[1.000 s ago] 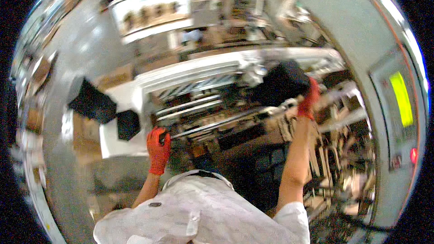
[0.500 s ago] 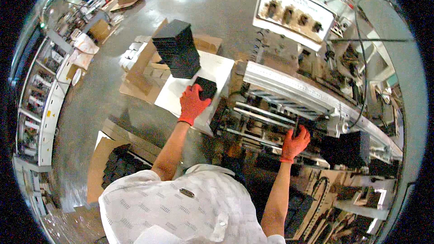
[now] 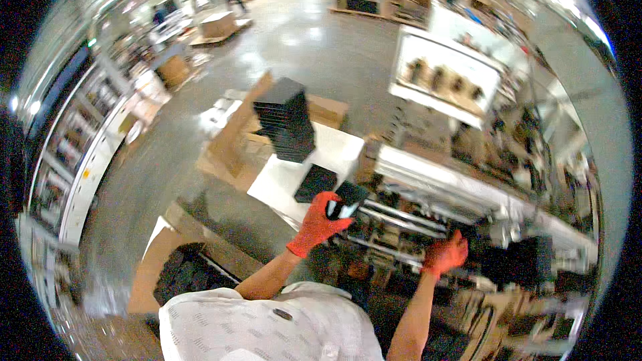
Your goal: The person picks up black rectangular panels, feeds them one by one into an industrial machine, and kemudian carries a large stack of processed panels to a pallet on the factory floor.
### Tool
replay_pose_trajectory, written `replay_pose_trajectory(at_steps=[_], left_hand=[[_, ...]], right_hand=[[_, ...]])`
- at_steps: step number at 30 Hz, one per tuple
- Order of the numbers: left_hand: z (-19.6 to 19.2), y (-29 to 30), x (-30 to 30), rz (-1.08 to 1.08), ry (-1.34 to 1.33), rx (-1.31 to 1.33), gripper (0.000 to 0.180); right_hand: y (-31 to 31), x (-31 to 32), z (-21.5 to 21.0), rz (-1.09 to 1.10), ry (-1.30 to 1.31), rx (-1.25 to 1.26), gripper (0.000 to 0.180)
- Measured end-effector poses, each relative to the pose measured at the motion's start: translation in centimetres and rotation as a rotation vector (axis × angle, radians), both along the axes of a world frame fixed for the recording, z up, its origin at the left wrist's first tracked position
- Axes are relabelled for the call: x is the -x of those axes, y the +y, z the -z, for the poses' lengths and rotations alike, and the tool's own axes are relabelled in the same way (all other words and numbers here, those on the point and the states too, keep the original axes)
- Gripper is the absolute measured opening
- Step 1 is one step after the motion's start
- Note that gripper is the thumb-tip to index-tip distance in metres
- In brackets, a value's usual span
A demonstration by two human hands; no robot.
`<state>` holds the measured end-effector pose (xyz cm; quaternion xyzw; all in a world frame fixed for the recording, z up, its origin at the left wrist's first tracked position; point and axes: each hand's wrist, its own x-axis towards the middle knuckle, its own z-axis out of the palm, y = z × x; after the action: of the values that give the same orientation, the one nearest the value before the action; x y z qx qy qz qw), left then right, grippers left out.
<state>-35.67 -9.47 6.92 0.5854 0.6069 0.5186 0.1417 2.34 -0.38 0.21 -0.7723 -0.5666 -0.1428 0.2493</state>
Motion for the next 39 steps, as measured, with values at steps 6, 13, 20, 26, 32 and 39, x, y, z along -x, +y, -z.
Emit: replay_pose_trajectory(at_steps=[6, 13, 20, 26, 32, 39], left_hand=[[1.9, 0.2, -5.3, 0.357, -0.492, 0.21, 0.041], [4.7, 1.1, -9.1, 0.571, -0.379, 0.201, 0.049], [6.0, 3.8, -16.0, 0.517, 0.084, 0.037, 0.058], [6.0, 6.4, -23.6, 0.431, 0.073, 0.17, 0.056], [6.7, 8.9, -32.1, 0.359, 0.202, 0.143, 0.057], [5.5, 10.0, -35.3, 0.337, 0.378, 0.247, 0.049]], right_hand=[[1.2, -0.8, 0.0, 0.017, -0.012, -0.088, 0.042], [1.0, -1.6, 0.1, 0.019, -0.101, -0.083, 0.029], [0.0, -1.4, -0.5, -0.046, -0.128, -0.042, 0.028], [-2.7, -2.5, -4.5, -0.056, 0.03, -0.155, 0.03], [-8.9, -4.0, -8.0, 0.092, 0.308, -0.471, 0.029], [-15.7, -7.5, -10.8, 0.247, 0.209, -0.601, 0.029]])
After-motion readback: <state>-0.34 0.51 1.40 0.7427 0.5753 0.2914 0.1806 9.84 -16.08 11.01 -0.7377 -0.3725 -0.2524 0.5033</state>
